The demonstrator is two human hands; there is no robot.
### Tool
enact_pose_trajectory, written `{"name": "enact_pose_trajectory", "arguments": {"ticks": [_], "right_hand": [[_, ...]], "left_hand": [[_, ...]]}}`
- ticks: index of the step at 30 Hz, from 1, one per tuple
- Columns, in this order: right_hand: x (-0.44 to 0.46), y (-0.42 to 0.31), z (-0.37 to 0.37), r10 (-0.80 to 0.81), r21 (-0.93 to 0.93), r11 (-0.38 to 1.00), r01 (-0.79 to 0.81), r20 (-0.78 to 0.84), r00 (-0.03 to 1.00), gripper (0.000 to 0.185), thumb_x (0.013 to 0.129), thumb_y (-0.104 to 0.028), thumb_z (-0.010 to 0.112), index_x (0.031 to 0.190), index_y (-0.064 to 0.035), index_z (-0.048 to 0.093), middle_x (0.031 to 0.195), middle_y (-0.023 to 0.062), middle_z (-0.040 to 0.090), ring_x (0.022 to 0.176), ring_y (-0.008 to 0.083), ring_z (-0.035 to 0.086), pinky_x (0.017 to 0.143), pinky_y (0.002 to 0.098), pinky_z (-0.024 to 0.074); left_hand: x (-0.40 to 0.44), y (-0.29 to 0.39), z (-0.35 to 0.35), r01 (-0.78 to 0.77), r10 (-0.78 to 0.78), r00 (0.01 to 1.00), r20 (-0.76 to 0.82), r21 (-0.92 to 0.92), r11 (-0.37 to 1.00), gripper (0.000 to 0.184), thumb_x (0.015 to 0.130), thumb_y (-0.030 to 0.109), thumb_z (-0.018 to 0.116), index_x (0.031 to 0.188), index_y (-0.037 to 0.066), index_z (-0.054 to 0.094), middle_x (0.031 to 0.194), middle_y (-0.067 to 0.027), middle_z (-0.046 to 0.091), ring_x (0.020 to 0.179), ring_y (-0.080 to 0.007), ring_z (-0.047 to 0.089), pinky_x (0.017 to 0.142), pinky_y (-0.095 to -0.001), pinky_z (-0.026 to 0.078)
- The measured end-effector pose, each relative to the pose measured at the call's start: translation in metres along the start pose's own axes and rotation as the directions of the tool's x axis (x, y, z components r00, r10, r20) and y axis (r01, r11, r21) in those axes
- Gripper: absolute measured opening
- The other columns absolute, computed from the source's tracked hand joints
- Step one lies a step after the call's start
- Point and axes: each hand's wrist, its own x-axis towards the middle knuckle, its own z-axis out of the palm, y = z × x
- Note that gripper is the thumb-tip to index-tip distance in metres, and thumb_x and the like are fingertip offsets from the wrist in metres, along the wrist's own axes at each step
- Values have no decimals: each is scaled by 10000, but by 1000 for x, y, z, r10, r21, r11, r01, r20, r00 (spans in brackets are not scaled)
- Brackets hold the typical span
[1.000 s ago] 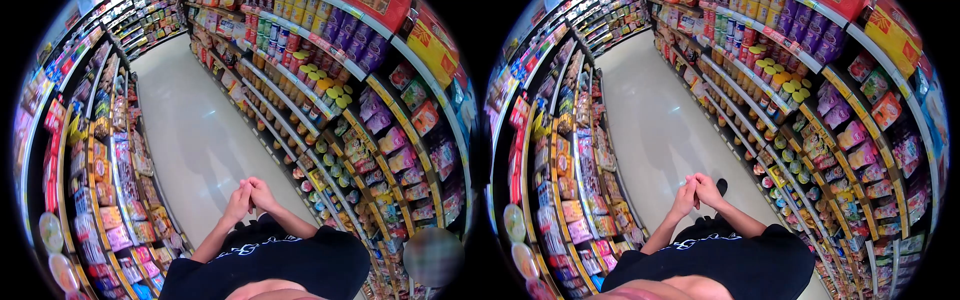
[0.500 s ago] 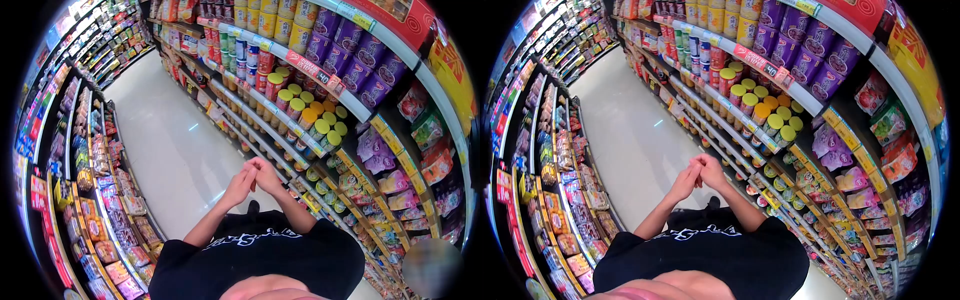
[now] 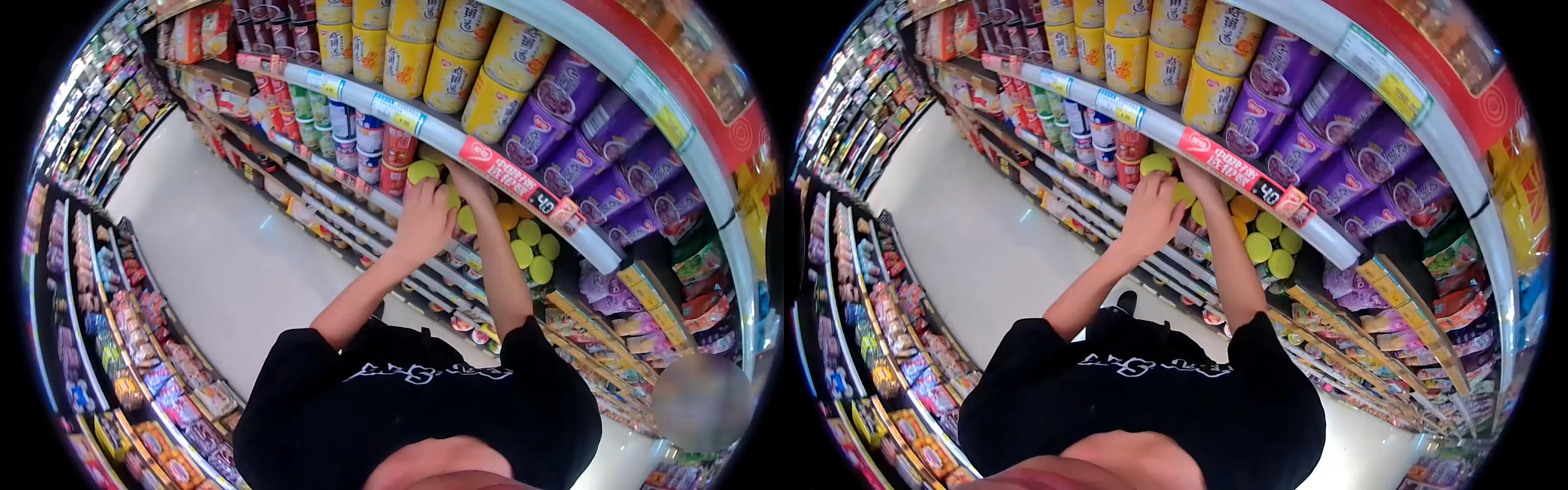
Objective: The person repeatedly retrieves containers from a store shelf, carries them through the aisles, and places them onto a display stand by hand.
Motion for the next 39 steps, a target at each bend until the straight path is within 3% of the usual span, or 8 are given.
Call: {"name": "enact_pose_trajectory", "arguments": {"ticks": [1, 4, 6, 10, 21, 24, 28, 39], "right_hand": [[20, 24, 19, -50, -30, 998, 48, -66, 997, 412, 924, -403, 568, 1151, -60, 597, 1117, 163, 643, 1092, 308, 599, 944, 415, 449], [60, 78, 41, 99, -328, 944, -25, 212, 972, 454, 936, -427, 535, 1246, -96, 561, 1219, 169, 603, 1140, 320, 572, 986, 426, 432], [69, 91, 47, 143, -409, 910, -60, 174, 974, 454, 935, -426, 536, 1244, -95, 564, 1220, 170, 603, 1141, 323, 571, 985, 426, 432], [68, 105, 60, 156, -475, 873, -115, 48, 987, 454, 933, -425, 537, 1240, -93, 569, 1221, 174, 604, 1142, 329, 568, 983, 428, 432], [48, 129, 66, 72, -500, 853, -151, -174, 982, 453, 927, -421, 539, 1231, -88, 584, 1225, 183, 606, 1145, 346, 562, 976, 432, 433], [45, 136, 65, 74, -501, 851, -156, -180, 981, 453, 925, -420, 540, 1228, -87, 588, 1226, 186, 606, 1146, 351, 560, 974, 433, 433], [49, 143, 67, 92, -485, 860, -160, -161, 983, 453, 923, -419, 541, 1224, -85, 593, 1228, 189, 607, 1147, 357, 558, 971, 435, 434], [37, 153, 64, 36, -458, 884, -93, -132, 991, 453, 917, -416, 543, 1214, -80, 608, 1232, 199, 608, 1151, 374, 552, 964, 439, 434]], "left_hand": [[13, -8, 9, -23, 23, 1000, 1, 54, 998, 500, 800, 193, 676, 1184, -75, 500, 1203, -243, 511, 1154, -417, 468, 989, -473, 382], [37, -30, 30, -51, 34, 996, 77, 218, 975, 614, 755, 266, 708, 1211, -85, 494, 1228, -252, 504, 1189, -417, 450, 1001, -487, 367], [47, -44, 38, -26, -43, 979, 200, 332, 943, 665, 735, 315, 714, 1228, -77, 501, 1247, -248, 506, 1205, -405, 443, 995, -489, 365], [55, -67, 61, -85, -86, 921, 380, 413, 907, 448, 838, 301, 566, 1132, -30, 639, 1146, -199, 633, 1119, -343, 549, 984, -450, 373], [53, -80, 60, -232, 97, 944, 314, 428, 873, 290, 816, 172, 554, 1003, 2, 696, 964, -171, 680, 948, -301, 613, 863, -401, 434], [53, -78, 61, -206, 23, 916, 401, 419, 884, 406, 836, 202, 529, 1150, -42, 613, 1125, -200, 632, 1113, -322, 556, 970, -417, 394], [43, -82, 58, -213, 121, 965, 231, 432, 876, 457, 795, 272, 626, 1116, -53, 613, 1106, -216, 629, 1084, -336, 560, 989, -445, 405], [31, -90, 53, -240, 192, 965, 181, 296, 924, 592, 754, 322, 697, 1174, -75, 567, 1243, -263, 554, 1208, -385, 487, 1064, -469, 344]]}}
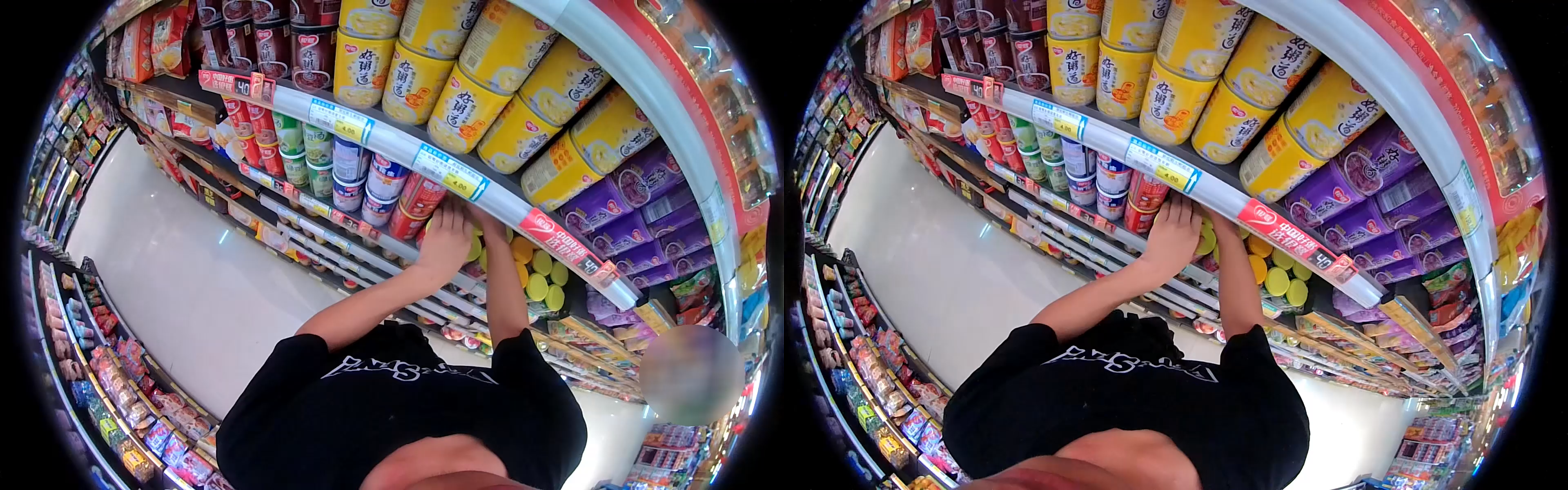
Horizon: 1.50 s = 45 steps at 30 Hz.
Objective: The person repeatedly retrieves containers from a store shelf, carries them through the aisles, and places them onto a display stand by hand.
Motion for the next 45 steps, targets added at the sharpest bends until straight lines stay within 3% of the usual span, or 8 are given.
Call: {"name": "enact_pose_trajectory", "arguments": {"ticks": [10, 12, 17, 29, 37, 39, 41, 45], "right_hand": [[-11, -43, -59, -202, -147, 974, 170, -247, 948, 266, 881, -278, 571, 1002, -59, 661, 1013, 212, 659, 974, 422, 600, 826, 490, 468], [-8, -48, -71, 123, -212, 973, -94, 132, 984, 504, 941, -452, 483, 1338, -146, 535, 1390, 115, 524, 1272, 317, 479, 1083, 434, 354], [-3, -39, -58, 140, -174, 978, -119, 115, 983, 505, 936, -459, 490, 1312, -130, 562, 1360, 123, 550, 1265, 334, 478, 1073, 445, 363], [-10, -78, -50, 82, 185, 982, -45, -198, 977, 431, 916, -376, 544, 1227, -84, 606, 1248, 184, 600, 1193, 393, 511, 1014, 466, 383], [-30, -46, -62, 93, -56, 991, -120, -351, 932, 492, 902, -398, 582, 1243, -44, 578, 1304, 176, 570, 1249, 391, 458, 1076, 451, 313], [-44, -62, -90, 17, -9, 1000, -22, -389, 921, 462, 807, -229, 712, 1195, -9, 591, 1209, 160, 628, 1157, 356, 542, 1028, 419, 380], [-55, -71, -102, 357, 675, 728, -120, -224, 907, 478, 611, 86, 738, 1070, 9, 631, 991, 68, 671, 914, 196, 636, 824, 328, 513], [-94, -97, -151, 429, 913, 352, -206, 38, 903, 543, 599, 39, 783, 1106, 10, 591, 1017, 91, 668, 941, 201, 644, 835, 331, 507]], "left_hand": [[-2, -6, -12, -38, 42, 996, 75, -47, 998, 606, 750, 320, 708, 1186, -77, 564, 1266, -256, 537, 1229, -386, 467, 1069, -459, 329], [-1, -5, -11, -33, 38, 993, 109, -46, 998, 618, 751, 322, 707, 1196, -80, 561, 1273, -251, 535, 1238, -382, 459, 1078, -456, 322], [1, -5, -11, -13, 20, 997, 71, -91, 996, 656, 745, 329, 706, 1225, -87, 543, 1288, -245, 528, 1262, -371, 442, 1106, -455, 296], [12, -2, 9, 30, -30, 1000, -4, -37, 999, 579, 724, 290, 678, 1153, -83, 570, 1212, -250, 546, 1164, -375, 504, 1030, -452, 367], [22, -4, -17, 47, -27, 993, 115, -171, 984, 548, 684, 307, 743, 1085, -24, 571, 1042, -185, 563, 1046, -334, 534, 895, -410, 440], [21, -5, -10, 23, -8, 995, 95, -163, 986, 492, 698, 315, 738, 1026, -14, 576, 1008, -163, 563, 971, -312, 559, 849, -413, 455], [21, -5, -4, 2, 8, 998, 55, -184, 983, 477, 698, 302, 728, 1017, -18, 576, 1002, -163, 566, 948, -311, 564, 844, -418, 457], [17, 10, -13, -164, 50, 957, -285, -391, 906, 450, 727, 209, 673, 1112, 3, 568, 1098, -179, 572, 998, -349, 551, 883, -456, 442]]}}
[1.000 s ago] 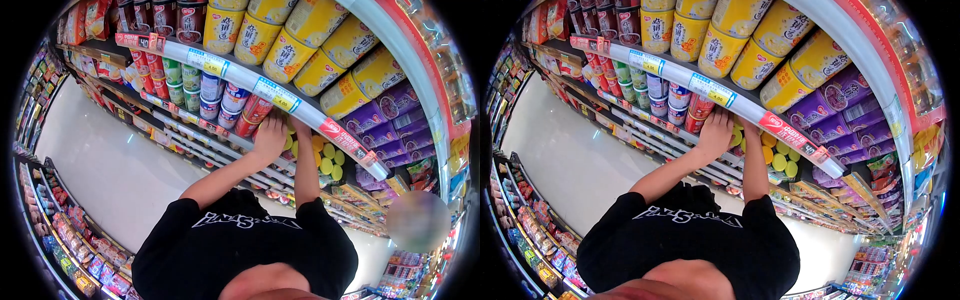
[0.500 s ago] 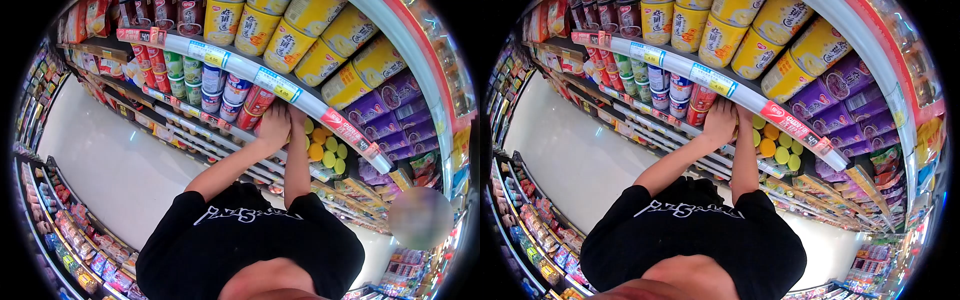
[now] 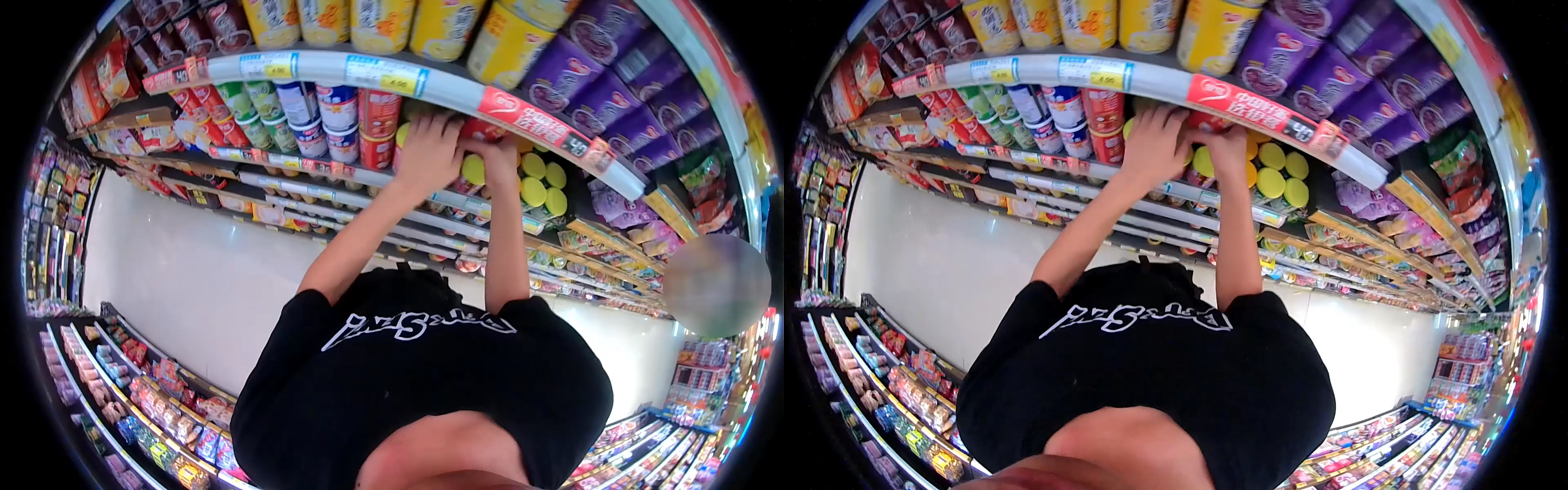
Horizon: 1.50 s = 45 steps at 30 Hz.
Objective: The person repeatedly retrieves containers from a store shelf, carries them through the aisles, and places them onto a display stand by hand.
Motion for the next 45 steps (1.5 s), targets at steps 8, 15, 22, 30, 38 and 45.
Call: {"name": "enact_pose_trajectory", "arguments": {"ticks": [8, 15, 22, 30, 38, 45], "right_hand": [[-81, -66, -87, 163, -45, 986, -159, 136, 977, 551, 616, 33, 796, 1118, 0, 572, 970, 86, 668, 867, 181, 655, 798, 313, 526], [-180, -94, -156, 230, -178, 965, -192, 229, 946, 658, 647, -4, 838, 1220, 13, 514, 1055, 62, 639, 954, 131, 614, 836, 301, 511], [-267, -132, -240, 138, -504, 864, -15, 207, 968, 708, 680, -157, 873, 1260, 22, 508, 1035, 58, 643, 889, 116, 611, 771, 262, 508], [-337, -146, -350, 30, -550, 826, -122, -172, 985, 659, 752, -468, 777, 1126, 8, 518, 936, 185, 677, 866, 342, 666, 739, 421, 508], [-387, -194, -506, 172, -542, 584, -604, -644, 745, 598, 799, -415, 728, 1154, 5, 494, 1006, 249, 644, 968, 386, 644, 830, 444, 496], [-452, -254, -681, -230, -524, 798, -299, -723, 652, 631, 733, -321, 805, 1162, 18, 491, 1211, 217, 548, 1101, 324, 579, 910, 393, 467]], "left_hand": [[-22, 99, 10, 385, -285, 915, 284, -824, 416, 455, 870, 202, 587, 1252, -28, 496, 1204, -210, 533, 1117, -336, 531, 974, -374, 406], [-42, 199, 6, 713, -189, 626, 757, -653, -255, 494, 933, 378, 622, 1217, -18, 546, 1079, -102, 643, 939, -138, 625, 827, -275, 500], [-89, 286, 33, 685, 309, 633, 709, -328, -651, 666, 913, 506, 567, 1300, -29, 484, 1296, -199, 556, 1161, -295, 589, 985, -435, 493], [-111, 432, 85, 723, 533, 597, 600, -114, -681, 870, 776, 604, 688, 1371, 25, 427, 1435, -208, 433, 1296, -355, 474, 1076, -493, 405], [-108, 640, 182, 831, 712, 467, 524, 14, -556, 798, 843, 567, 619, 1390, 28, 404, 1383, -243, 482, 1295, -369, 473, 1065, -490, 406], [-71, 862, 214, 820, 792, 473, 385, 136, -556, 844, 905, 665, 413, 1423, 2, 359, 1378, -252, 468, 1285, -341, 475, 1076, -473, 390]]}}
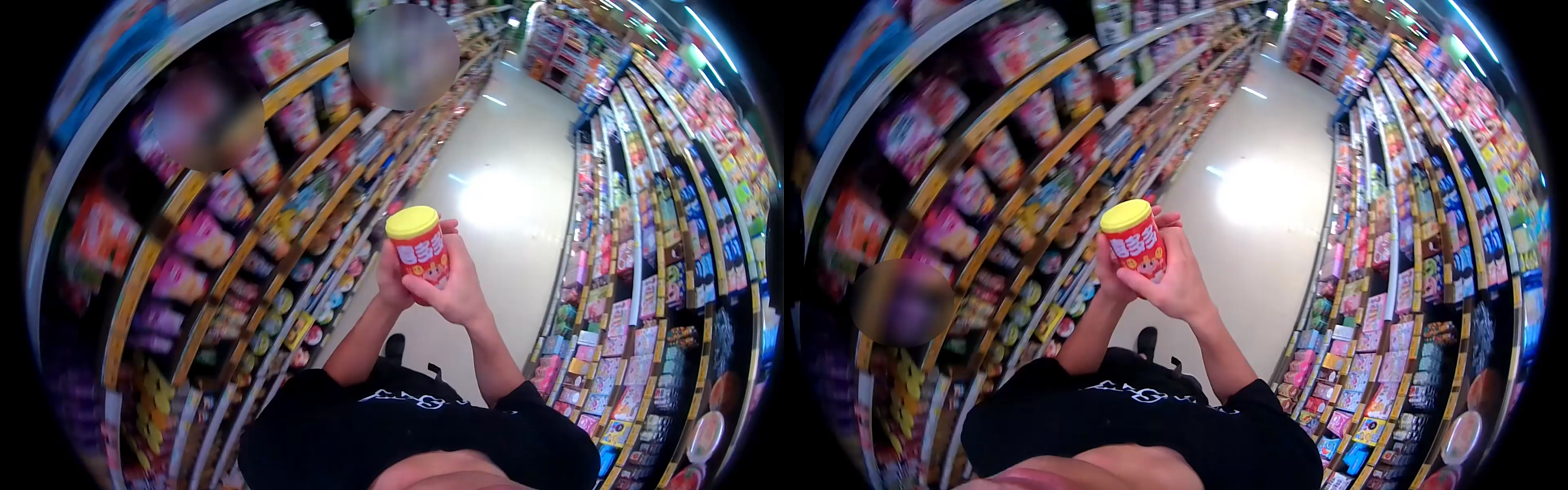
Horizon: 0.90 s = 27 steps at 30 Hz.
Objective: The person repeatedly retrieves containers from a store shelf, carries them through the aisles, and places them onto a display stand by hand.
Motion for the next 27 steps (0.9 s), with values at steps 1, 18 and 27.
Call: {"name": "enact_pose_trajectory", "arguments": {"ticks": [1, 18, 27], "right_hand": [[11, 8, -18, -57, 44, 997, 59, -40, 998, 633, 719, -327, 817, 1143, 19, 499, 1276, 226, 509, 1152, 330, 549, 933, 400, 452], [110, 179, -355, 22, 405, 901, 154, -398, 917, 923, 743, -194, 765, 1473, 45, 254, 1476, 200, 350, 1370, 287, 368, 1131, 401, 278], [176, 247, -515, -79, 467, 816, 342, -495, 865, 876, 736, -119, 799, 1447, 10, 304, 1562, 198, 221, 1371, 270, 365, 1108, 396, 316]], "left_hand": [[26, -11, 5, -8, 9, 1000, 5, -97, 995, 859, 913, 686, 366, 1430, 1, 351, 1385, -253, 460, 1294, -340, 464, 1082, -471, 383], [325, -289, 50, 446, -474, 877, 84, 227, 866, 863, 945, 698, 216, 1483, 29, 303, 1493, -162, 382, 1343, -290, 424, 1113, -436, 344], [493, -417, 71, 388, -543, 720, 433, 398, 832, 971, 898, 755, 223, 1504, -4, 219, 1529, -210, 296, 1397, -360, 326, 1151, -486, 261]]}}
